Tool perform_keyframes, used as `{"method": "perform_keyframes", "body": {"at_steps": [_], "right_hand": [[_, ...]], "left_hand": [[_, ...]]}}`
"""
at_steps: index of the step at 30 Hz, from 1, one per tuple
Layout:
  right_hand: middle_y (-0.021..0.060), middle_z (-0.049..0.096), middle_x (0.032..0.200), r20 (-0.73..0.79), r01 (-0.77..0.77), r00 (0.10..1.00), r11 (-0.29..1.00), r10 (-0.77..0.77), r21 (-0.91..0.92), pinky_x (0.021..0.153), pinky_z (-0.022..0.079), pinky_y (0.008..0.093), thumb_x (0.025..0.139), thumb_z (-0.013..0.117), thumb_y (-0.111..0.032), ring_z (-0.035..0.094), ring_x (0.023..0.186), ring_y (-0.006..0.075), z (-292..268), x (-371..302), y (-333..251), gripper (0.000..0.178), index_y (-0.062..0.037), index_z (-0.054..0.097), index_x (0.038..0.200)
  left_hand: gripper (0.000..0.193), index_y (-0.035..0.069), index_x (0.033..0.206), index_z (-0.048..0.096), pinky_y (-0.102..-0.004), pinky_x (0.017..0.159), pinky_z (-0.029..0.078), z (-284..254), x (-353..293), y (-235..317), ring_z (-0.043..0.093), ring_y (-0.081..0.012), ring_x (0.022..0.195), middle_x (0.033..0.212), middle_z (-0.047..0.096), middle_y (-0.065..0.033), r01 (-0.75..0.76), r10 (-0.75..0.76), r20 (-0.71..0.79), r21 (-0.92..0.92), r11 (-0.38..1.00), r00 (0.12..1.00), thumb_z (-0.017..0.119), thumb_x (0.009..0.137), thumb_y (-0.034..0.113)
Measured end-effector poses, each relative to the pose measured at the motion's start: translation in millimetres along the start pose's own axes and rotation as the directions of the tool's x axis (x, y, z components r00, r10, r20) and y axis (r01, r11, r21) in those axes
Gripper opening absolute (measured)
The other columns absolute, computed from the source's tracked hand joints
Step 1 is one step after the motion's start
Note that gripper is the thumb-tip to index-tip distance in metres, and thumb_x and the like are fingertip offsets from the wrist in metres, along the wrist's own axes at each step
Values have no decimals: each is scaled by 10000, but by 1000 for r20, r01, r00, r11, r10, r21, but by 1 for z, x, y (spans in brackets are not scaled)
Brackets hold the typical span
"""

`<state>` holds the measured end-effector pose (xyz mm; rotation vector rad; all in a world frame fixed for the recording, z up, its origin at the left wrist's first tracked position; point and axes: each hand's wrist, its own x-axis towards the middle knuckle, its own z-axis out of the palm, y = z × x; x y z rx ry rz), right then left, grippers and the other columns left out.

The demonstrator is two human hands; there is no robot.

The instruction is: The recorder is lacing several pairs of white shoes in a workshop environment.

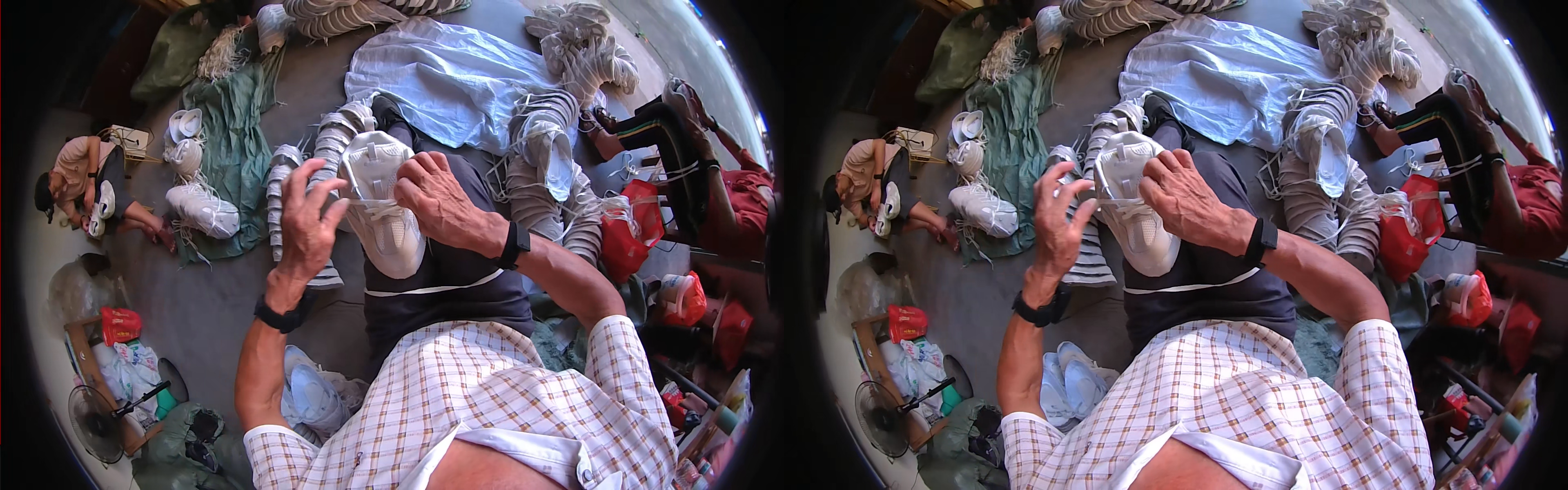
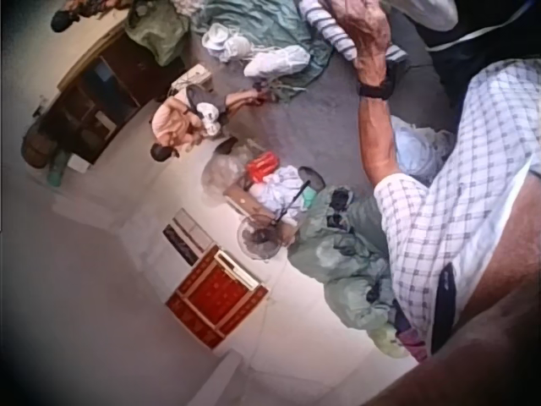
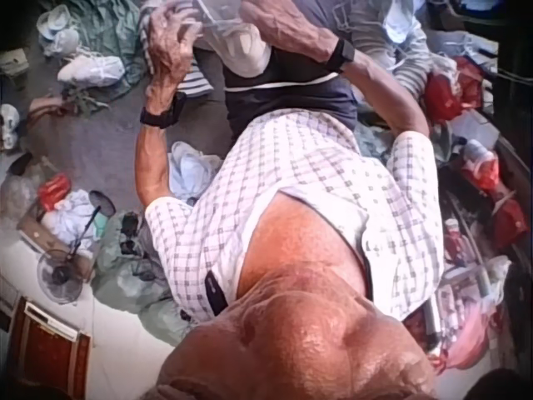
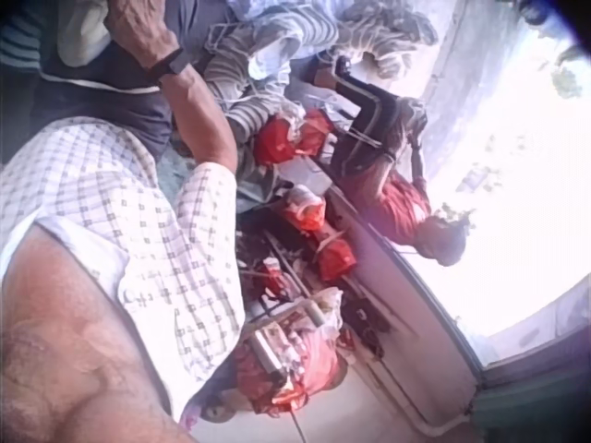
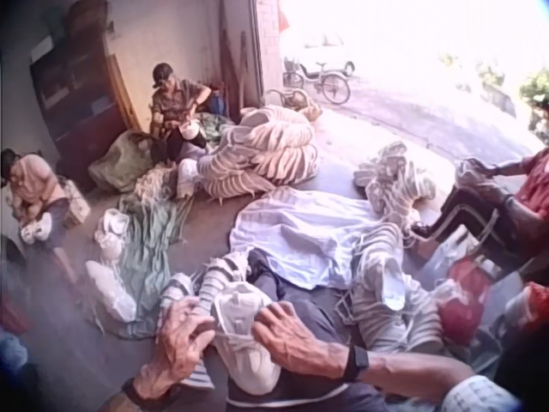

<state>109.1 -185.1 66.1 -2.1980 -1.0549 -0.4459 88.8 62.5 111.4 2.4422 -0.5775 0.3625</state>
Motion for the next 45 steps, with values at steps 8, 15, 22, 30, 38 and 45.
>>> {"method": "perform_keyframes", "body": {"at_steps": [8,15,22,30,38,45], "right_hand": [[75,541,836,228,59,973,987,-24,-150,862,364,399,750,649,-92,506,908,247,-31,-20,11,153,-51,546,857],[96,527,831,199,-4,979,989,33,-146,823,377,391,776,651,-97,499,877,249,-41,-31,28,135,-41,583,878],[87,557,854,152,4,988,991,17,-134,796,397,377,798,675,-130,548,875,248,-15,-15,9,230,-52,567,985],[83,538,897,122,185,977,977,-173,-104,812,400,380,773,682,-141,525,872,235,-13,-7,16,236,-46,552,946],[91,526,823,173,109,982,981,-80,-163,796,397,378,780,651,-98,534,840,247,-17,-15,19,192,-40,517,905],[79,533,820,203,162,970,977,-133,-138,801,399,373,795,633,-93,537,835,236,-24,-12,20,137,-44,539,881]], "left_hand": [[225,59,959,662,-459,1051,388,30,10,14,470,-351,1265,1345,523,-134,-91,81,146,58,994,986,768,761,50],[132,40,896,623,-452,968,398,22,11,18,506,-323,1182,1229,555,-130,-87,72,193,66,994,978,716,819,92],[108,55,872,581,-437,833,427,20,16,15,623,-285,869,810,624,-69,-32,14,239,71,997,971,683,867,89],[165,34,940,646,-390,625,494,1,27,16,671,-277,701,782,681,-113,20,10,360,-78,997,933,743,842,126],[203,47,831,657,-443,642,500,8,27,2,670,-348,729,769,681,-138,51,-48,307,-3,999,951,674,897,238],[280,25,797,648,-433,625,483,15,22,-15,643,-353,673,684,640,-162,177,-118,389,-119,977,914,636,921,275]]}}
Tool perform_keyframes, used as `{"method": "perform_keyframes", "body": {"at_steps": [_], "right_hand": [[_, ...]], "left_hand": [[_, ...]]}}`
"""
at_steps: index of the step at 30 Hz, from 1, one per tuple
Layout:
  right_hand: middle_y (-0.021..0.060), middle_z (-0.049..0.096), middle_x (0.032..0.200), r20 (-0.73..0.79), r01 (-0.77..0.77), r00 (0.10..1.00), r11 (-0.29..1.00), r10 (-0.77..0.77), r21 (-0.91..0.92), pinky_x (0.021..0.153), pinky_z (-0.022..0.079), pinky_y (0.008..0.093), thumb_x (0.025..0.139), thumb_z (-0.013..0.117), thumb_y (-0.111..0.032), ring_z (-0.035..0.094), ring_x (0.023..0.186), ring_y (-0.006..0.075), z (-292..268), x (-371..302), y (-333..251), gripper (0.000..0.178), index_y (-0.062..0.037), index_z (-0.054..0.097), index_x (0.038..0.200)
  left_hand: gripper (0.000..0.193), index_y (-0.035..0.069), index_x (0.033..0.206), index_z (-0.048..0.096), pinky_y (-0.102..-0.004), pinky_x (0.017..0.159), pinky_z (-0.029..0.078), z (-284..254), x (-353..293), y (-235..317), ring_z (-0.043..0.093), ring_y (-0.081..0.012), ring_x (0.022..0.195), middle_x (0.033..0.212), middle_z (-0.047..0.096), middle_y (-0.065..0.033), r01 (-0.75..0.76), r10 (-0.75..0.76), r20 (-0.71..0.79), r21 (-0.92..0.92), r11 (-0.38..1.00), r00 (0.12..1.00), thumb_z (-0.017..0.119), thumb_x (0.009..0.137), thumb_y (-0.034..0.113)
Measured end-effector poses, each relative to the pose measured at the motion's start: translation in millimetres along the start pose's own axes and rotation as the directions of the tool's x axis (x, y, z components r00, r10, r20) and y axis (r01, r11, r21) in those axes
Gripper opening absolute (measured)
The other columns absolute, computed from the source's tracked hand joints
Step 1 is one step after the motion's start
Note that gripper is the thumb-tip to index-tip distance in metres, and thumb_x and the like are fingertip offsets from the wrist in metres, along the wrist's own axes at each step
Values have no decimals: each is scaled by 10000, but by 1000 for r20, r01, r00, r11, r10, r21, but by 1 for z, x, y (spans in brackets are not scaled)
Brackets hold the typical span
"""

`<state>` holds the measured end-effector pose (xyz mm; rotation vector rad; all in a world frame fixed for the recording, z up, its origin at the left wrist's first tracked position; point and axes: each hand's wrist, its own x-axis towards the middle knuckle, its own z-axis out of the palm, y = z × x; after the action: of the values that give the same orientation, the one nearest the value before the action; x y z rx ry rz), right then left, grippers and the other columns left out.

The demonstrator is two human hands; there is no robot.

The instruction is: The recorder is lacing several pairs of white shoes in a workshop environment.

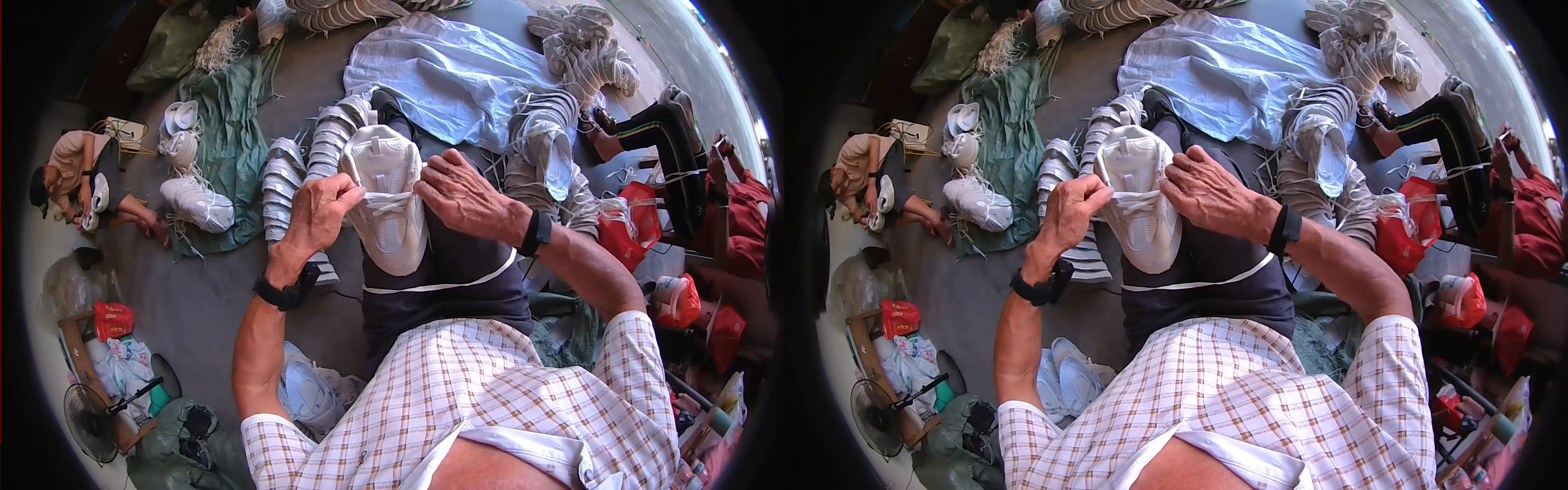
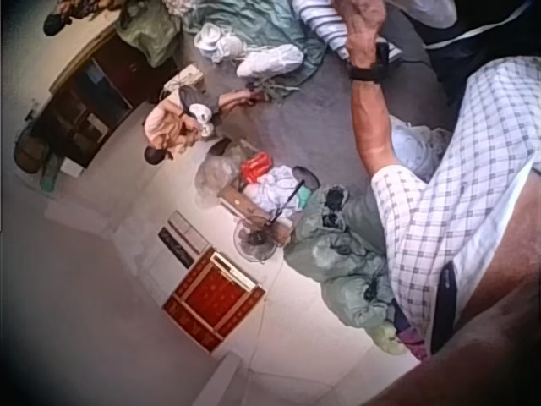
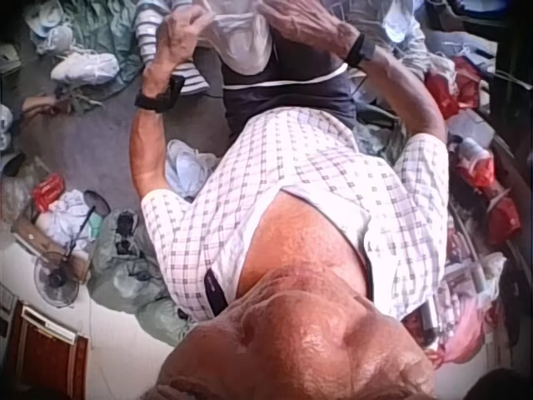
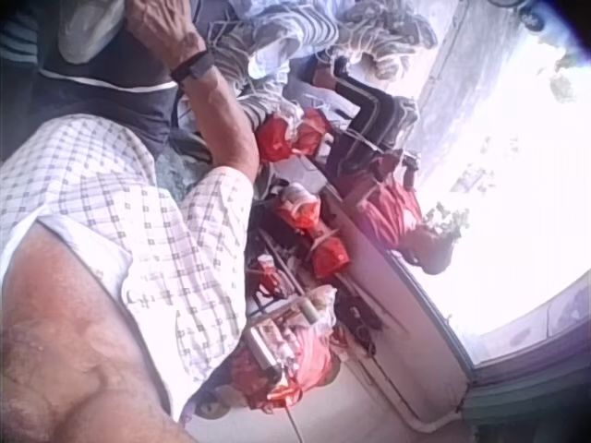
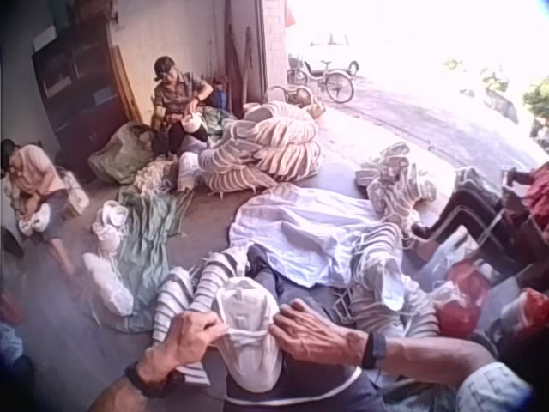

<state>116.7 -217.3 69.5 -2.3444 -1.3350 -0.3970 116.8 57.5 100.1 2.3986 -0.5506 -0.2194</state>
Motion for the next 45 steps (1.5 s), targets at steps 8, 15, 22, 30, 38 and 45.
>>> {"method": "perform_keyframes", "body": {"at_steps": [8,15,22,30,38,45], "right_hand": [[91,506,813,19,-119,993,992,120,-42,786,374,382,808,661,-130,513,816,236,-13,-15,12,149,-44,549,857],[71,561,829,44,-39,998,996,43,-78,768,411,365,791,678,-140,568,825,218,9,0,0,179,-42,585,908],[77,589,839,153,41,988,981,-12,-188,782,446,361,785,669,-123,598,847,216,-5,-5,7,166,-22,621,907],[66,547,797,144,90,989,935,-43,-342,726,460,354,800,661,-93,582,822,205,-9,-2,10,170,-12,607,940],[128,638,713,152,-199,954,927,257,-317,625,494,459,862,578,-87,664,639,311,-21,-23,40,73,-17,562,879],[200,672,722,-91,-638,768,746,634,-189,658,542,436,858,591,-109,691,699,370,-52,-112,93,153,8,678,904]], "left_hand": [[307,-23,790,661,-350,597,444,7,-3,-16,586,-188,608,649,625,-103,108,-93,73,-247,963,993,655,916,256],[317,-13,792,683,-303,637,460,13,-3,-23,587,-138,641,682,657,-67,169,-151,81,-335,927,985,645,926,272],[308,-1,784,688,-269,660,444,17,-6,-37,576,-105,670,697,663,-34,204,-161,136,-416,886,977,646,933,265],[251,19,803,682,-246,709,460,21,-14,-62,583,-82,712,740,651,-1,300,-216,209,-605,738,954,647,968,205],[238,-1,925,694,-260,726,481,22,-31,-54,599,-102,762,827,689,-36,224,-254,-71,-285,932,965,658,962,230],[379,18,1045,712,-370,826,495,67,-52,-67,669,-248,903,991,738,-118,525,-657,18,-617,586,754,633,956,377]]}}
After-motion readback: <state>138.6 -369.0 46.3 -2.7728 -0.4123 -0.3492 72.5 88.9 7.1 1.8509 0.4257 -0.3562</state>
